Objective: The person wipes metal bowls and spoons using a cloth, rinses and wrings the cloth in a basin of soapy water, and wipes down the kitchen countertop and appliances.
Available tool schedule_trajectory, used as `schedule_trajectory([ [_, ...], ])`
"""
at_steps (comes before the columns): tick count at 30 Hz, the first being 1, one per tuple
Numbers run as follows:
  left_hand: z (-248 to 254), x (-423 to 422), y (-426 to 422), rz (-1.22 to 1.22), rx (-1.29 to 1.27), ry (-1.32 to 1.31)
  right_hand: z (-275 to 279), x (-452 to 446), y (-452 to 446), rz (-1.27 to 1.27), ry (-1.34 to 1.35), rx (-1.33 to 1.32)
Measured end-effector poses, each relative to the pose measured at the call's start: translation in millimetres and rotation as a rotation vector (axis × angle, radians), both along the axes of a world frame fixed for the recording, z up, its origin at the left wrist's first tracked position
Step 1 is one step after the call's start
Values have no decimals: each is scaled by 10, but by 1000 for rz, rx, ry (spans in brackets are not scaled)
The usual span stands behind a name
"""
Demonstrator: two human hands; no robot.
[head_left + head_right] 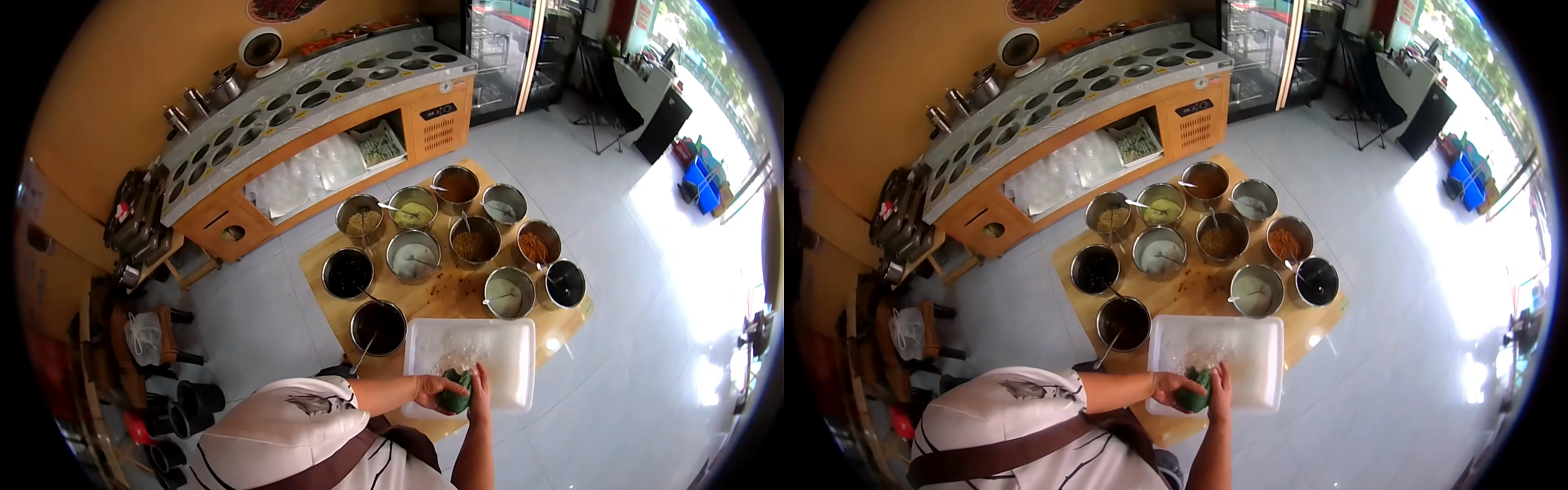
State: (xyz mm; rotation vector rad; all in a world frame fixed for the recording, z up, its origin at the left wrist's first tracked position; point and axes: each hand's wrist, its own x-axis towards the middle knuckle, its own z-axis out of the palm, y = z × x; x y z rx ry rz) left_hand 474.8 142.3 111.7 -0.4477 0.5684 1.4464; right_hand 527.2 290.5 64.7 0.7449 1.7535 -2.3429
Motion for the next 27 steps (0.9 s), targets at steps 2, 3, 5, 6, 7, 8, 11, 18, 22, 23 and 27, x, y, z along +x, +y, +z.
schedule_trajectory([
  [2, 60, 77, 60, 55, -39, 8, 83, 114, 45, 22, 4, -527],
  [3, 49, 127, 96, 117, 2, -87, 81, 199, 54, 31, -7, -1065],
  [5, 206, 177, 164, 236, -8, -202, 159, 213, -144, -49, 87, -1018],
  [6, 263, 205, 174, 246, -2, -198, 493, 153, -301, -13, 177, -967],
  [7, 297, 251, 162, 285, 18, -271, 532, 151, -334, -1, 174, -967],
  [8, 304, 283, 136, 326, 37, -344, 557, 135, -367, -72, 227, -925],
  [11, 328, 293, 33, 303, 16, -250, 275, 158, -278, -85, 268, -889],
  [18, 28, 202, -85, 85, -40, -82, 420, -56, -235, 8, 2, -429],
  [22, -185, 150, -42, -90, -88, 248, 303, -148, -222, -52, -2, -369],
  [23, -162, 140, -28, -150, -164, 369, 246, -149, -200, -33, -48, -369],
  [27, -60, 161, 104, -486, -548, 1060, -10, -93, -248, -136, -59, -295],
])
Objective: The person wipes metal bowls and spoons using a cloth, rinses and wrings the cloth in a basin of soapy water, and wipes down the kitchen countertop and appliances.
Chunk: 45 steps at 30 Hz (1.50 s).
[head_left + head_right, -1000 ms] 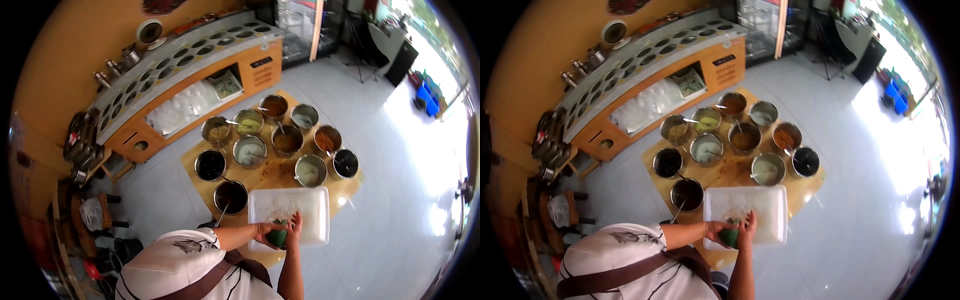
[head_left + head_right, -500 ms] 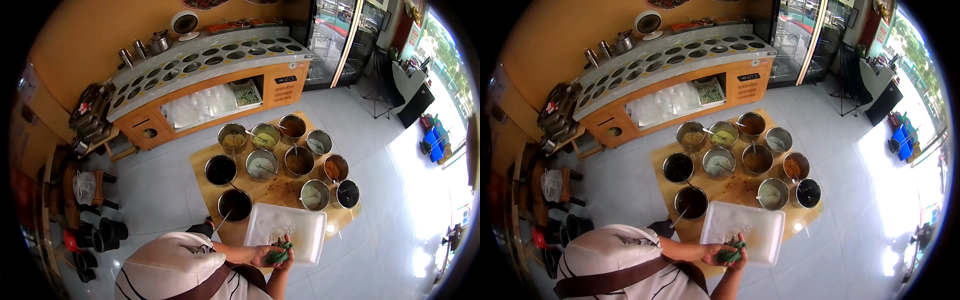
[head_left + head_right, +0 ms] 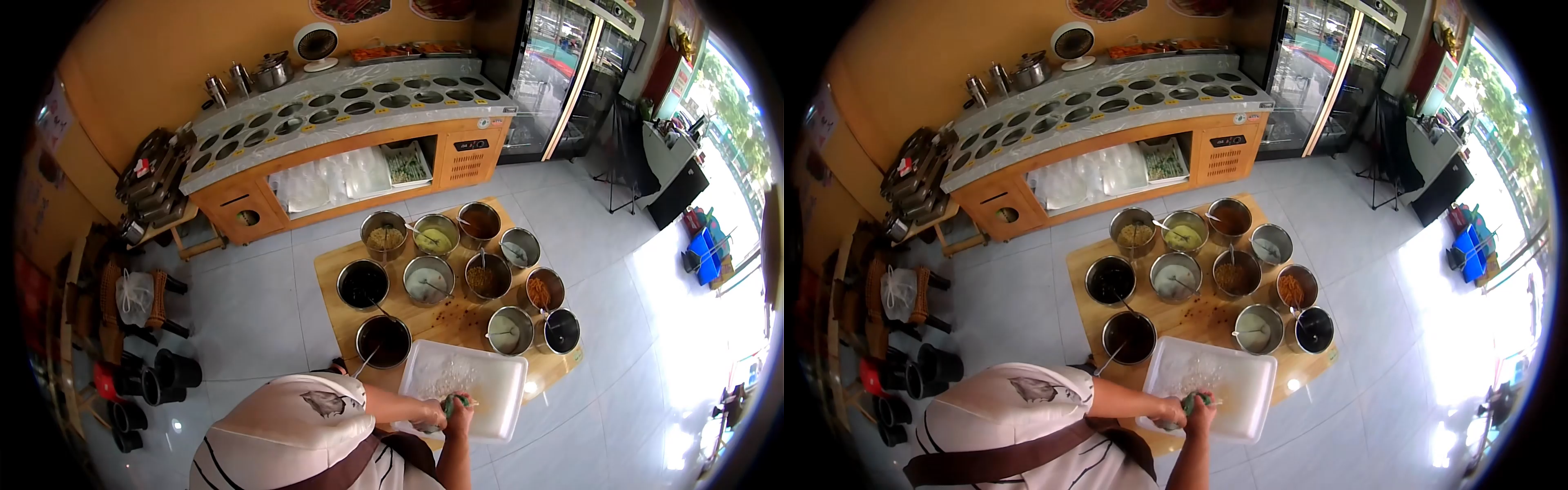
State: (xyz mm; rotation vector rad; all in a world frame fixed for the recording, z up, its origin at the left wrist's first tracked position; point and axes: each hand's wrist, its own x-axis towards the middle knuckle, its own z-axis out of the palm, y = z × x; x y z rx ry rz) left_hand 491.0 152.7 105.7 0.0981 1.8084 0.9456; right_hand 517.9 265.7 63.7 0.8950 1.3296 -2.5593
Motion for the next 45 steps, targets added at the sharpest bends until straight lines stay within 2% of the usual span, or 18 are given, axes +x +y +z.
schedule_trajectory([
  [1, -9, 41, 7, -59, -67, 121, -39, 13, -26, 1, 0, 3],
  [4, -37, 116, 5, -133, -163, 288, -232, 41, -139, -69, -172, 483],
  [8, -198, 124, 20, -68, -165, 264, -219, 62, -209, -146, -279, 711],
  [11, 372, 8, -13, 121, -154, -131, -24, 135, -42, -72, -220, 20],
  [12, 68, 57, 27, 383, -23, -459, 41, 217, 52, -42, -125, -213],
  [13, 136, 21, 32, 397, -22, -459, 106, 302, 147, 2, -58, -444],
  [15, 308, 37, 38, 695, 456, -1133, 154, 417, 202, 6, 114, -634],
  [17, 533, 126, 90, 712, 652, -1171, 563, 332, 22, 45, 343, -563],
  [19, 611, 236, 142, 749, 726, -1244, 816, 285, -64, 16, 356, -609],
  [22, 719, 206, 158, 734, 746, -1347, 344, 310, 222, 30, 411, -608],
  [25, 905, 123, 134, 618, 519, -1268, 666, 260, 259, 76, 197, -467],
  [27, 997, 115, 134, 468, 411, -897, 870, 234, 217, 74, 119, -378],
  [29, 484, 158, 239, 331, 443, -752, 921, 213, 208, 85, 48, -224],
  [30, 446, 169, 239, 268, 397, -619, 881, 217, 221, 92, 49, -224],
  [32, 345, 194, 282, 147, 282, -318, 716, 241, 248, 185, 138, 114],
  [35, 173, 288, 359, 5, 129, 26, 674, 290, 206, 89, 87, 156],
  [43, -45, 383, 234, -259, 69, 240, 479, 367, 58, -60, -129, 375],
  [45, 135, 416, 86, -185, 53, 244, 422, 373, -21, -81, -220, 556],
])
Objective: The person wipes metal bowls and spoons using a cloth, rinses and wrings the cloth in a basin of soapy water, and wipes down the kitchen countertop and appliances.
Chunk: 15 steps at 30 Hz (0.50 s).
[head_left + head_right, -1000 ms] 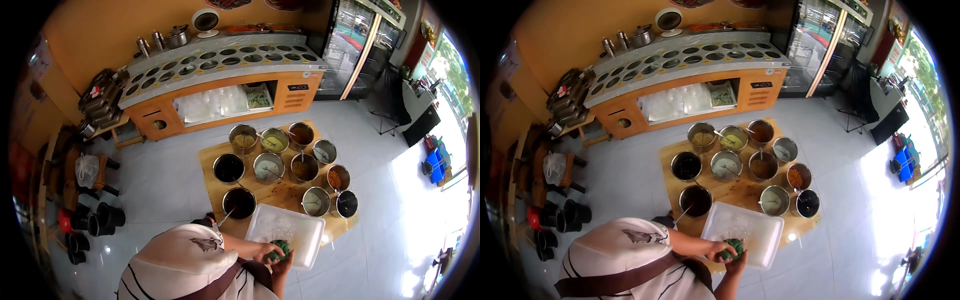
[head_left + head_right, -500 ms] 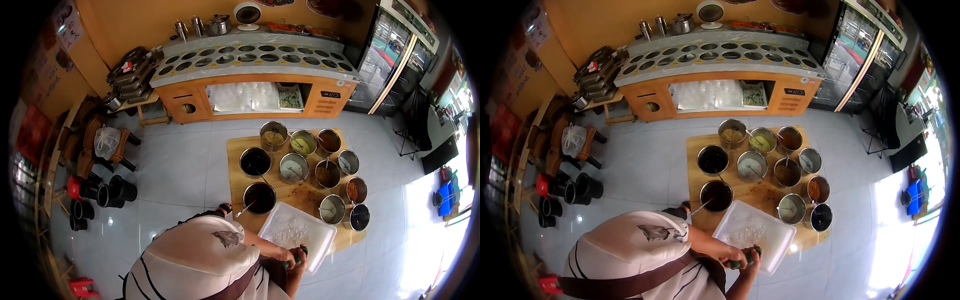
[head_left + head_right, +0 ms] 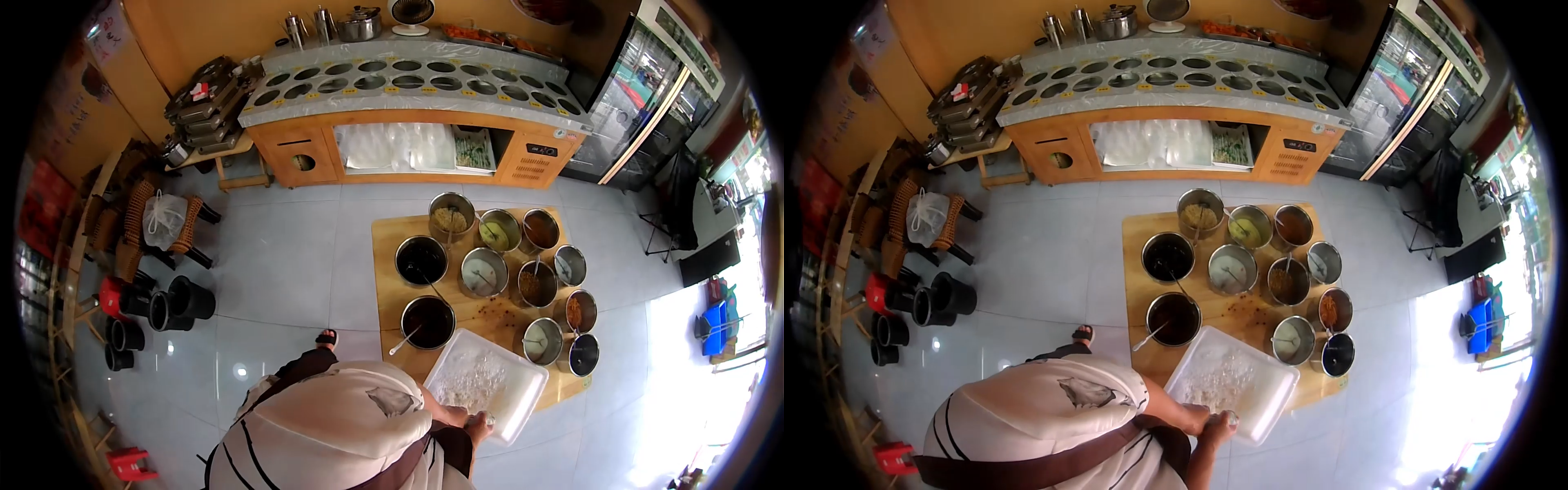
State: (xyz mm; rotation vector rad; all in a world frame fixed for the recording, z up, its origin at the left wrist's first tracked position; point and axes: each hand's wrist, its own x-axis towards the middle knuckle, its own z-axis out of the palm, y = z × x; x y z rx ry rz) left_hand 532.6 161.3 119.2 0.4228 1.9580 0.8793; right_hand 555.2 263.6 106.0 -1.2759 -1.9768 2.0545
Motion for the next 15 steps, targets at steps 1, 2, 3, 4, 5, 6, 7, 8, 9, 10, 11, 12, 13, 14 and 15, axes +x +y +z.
schedule_trajectory([
  [1, 91, 0, -77, 79, -17, 7, -70, -18, -73, -100, -66, 90],
  [2, 90, 9, -109, 76, -6, 7, -101, -6, -84, -103, -65, 101],
  [3, 68, 33, -132, 135, -12, 39, -82, 0, -108, -125, -79, 80],
  [4, 48, 54, -160, 195, -16, 70, -60, 2, -138, -146, -91, 62],
  [5, 10, 58, -189, 195, 0, 71, -44, -6, -188, -147, -87, 77],
  [6, -5, 47, -219, 170, 16, 160, 10, -23, -261, -194, -121, 31],
  [7, -10, 46, -249, 148, 33, 248, 64, -25, -328, -240, -155, -15],
  [8, -3, 32, -297, 157, 45, 248, 47, -4, -326, -234, -153, -2],
  [9, 101, -15, -436, 66, 107, 258, 5, 26, -302, -183, -101, -195],
  [10, 262, -83, -658, -25, 162, 271, -117, 54, -253, -127, -48, -395],
  [11, 766, -253, -1066, 37, 212, -124, -243, 90, -190, -57, -146, -531],
  [12, 879, -306, -1273, 15, 265, -332, 579, 28, -792, 40, -43, -460],
  [13, 931, -348, -1489, 8, 270, -355, 576, 19, -899, 87, -89, -582],
  [14, 966, -372, -1726, -4, 273, -380, 561, 26, -1014, 128, -132, -705],
  [15, 968, -337, -2053, 112, 415, -560, 561, 61, -1241, 122, -133, -713],
])
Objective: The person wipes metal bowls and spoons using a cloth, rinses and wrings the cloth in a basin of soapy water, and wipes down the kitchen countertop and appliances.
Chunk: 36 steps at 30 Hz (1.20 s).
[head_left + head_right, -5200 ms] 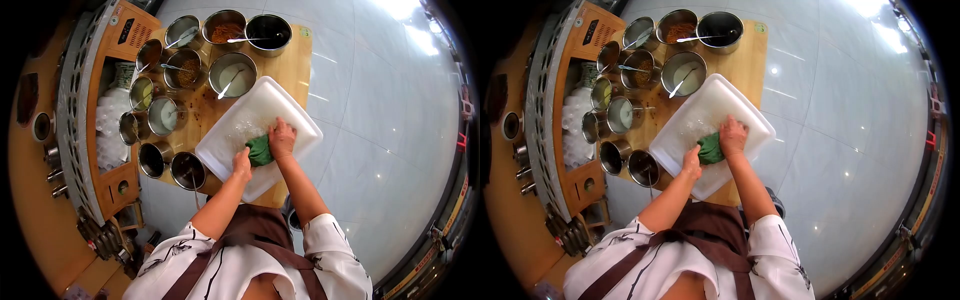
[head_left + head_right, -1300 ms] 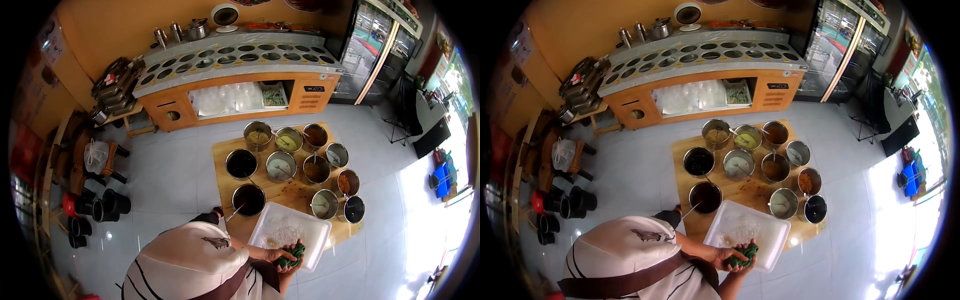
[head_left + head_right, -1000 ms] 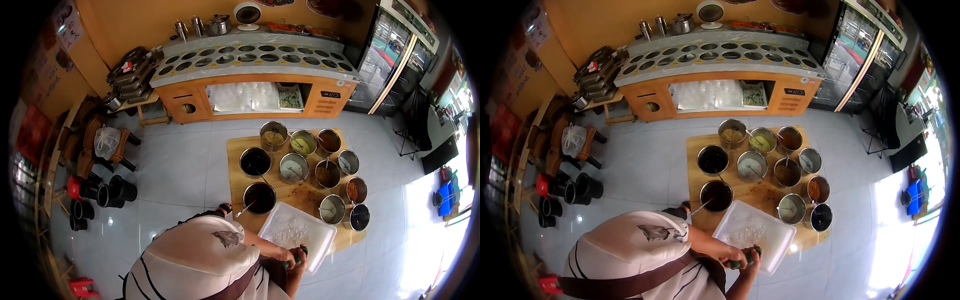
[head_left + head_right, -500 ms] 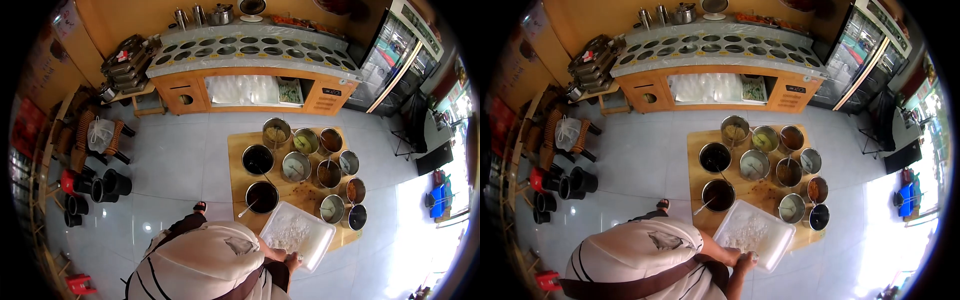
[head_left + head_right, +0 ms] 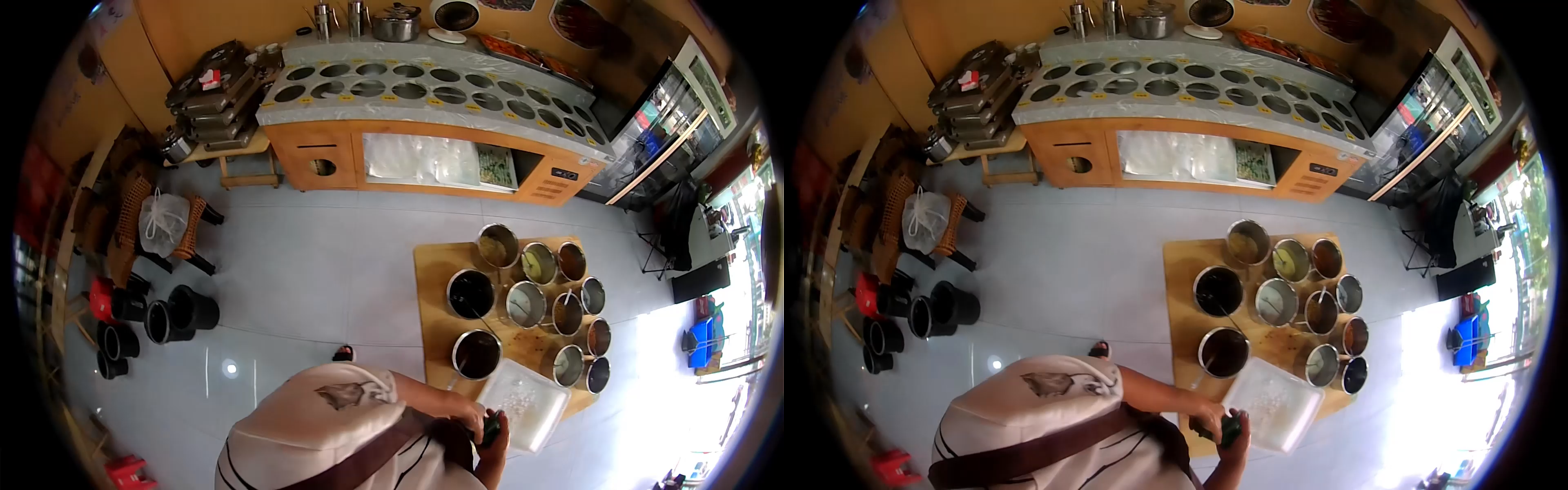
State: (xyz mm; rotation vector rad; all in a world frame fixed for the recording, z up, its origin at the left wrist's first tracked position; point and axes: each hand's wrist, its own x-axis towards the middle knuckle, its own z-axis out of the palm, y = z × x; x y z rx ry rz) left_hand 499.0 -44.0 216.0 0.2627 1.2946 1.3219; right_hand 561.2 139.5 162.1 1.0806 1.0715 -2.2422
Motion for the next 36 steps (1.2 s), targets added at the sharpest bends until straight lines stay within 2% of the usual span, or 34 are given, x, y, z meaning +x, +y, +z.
schedule_trajectory([
  [1, 222, -63, -385, -26, -119, 92, 17, -15, -263, 171, 149, 52],
  [3, 710, -71, -1253, 176, -13, 40, 515, -218, -1047, 333, 147, -89],
  [5, 196, -30, -1779, 185, -30, -105, 489, -379, -1675, 396, 161, -118],
  [7, -21, 64, -2409, 373, -117, -143, 472, -552, -2276, 507, 151, -83],
  [9, -36, 187, -2969, 552, -190, -102, 339, -677, -2800, 706, 300, 114],
  [11, 271, 299, -3370, 754, -207, -95, 499, -748, -3300, 775, 361, 125],
  [12, 206, 344, -3530, 835, -168, -80, 598, -782, -3506, 796, 405, 137],
  [15, -44, 337, -3881, 924, -193, 372, 608, -931, -3874, 864, 475, 234],
  [16, -69, 293, -3952, 912, -193, 362, 530, -991, -3947, 917, 549, 312],
  [17, -104, 236, -4006, 966, -276, 590, 463, -1055, -3994, 972, 619, 392],
  [18, -148, 177, -4047, 1010, -355, 815, 526, -1113, -4083, 907, 663, 382],
  [19, -190, 52, -4102, 1078, -227, 764, 447, -1208, -4162, 900, 635, 388],
  [20, -239, -13, -4142, 940, -619, 973, 287, -1309, -4224, 820, 716, 427],
  [21, -312, -122, -4216, 1033, -559, 968, 175, -1389, -4252, 741, 788, 467],
  [22, -506, -219, -4314, 1363, 12, 614, 294, -1514, -4278, 809, 752, 445],
  [23, -42, -368, -4422, 1131, -426, 905, 442, -1685, -4316, 872, 724, 414],
  [24, -114, -452, -4536, 1213, -286, 863, 460, -1810, -4347, 864, 691, 406],
  [26, 166, -673, -4718, 1119, -379, 853, 498, -2129, -4448, 1072, 656, 344],
  [27, 240, -759, -4812, 1087, -424, 834, 552, -2293, -4517, 1066, 632, 328],
  [29, 459, -965, -4964, 1031, -510, 874, 649, -2561, -4645, 1186, 833, 379],
  [33, 729, -1434, -5247, 1059, -651, 782, 786, -3189, -4927, 1247, 746, 241],
  [34, 776, -1566, -5260, 1101, -659, 831, 686, -3306, -4998, 1207, 739, 206],
  [35, 872, -1681, -5253, 1102, -660, 832, 654, -3407, -5052, 1208, 741, 207],
  [36, 1037, -1838, -5216, 1165, -697, 712, 655, -3545, -5106, 1145, 833, 325],
])
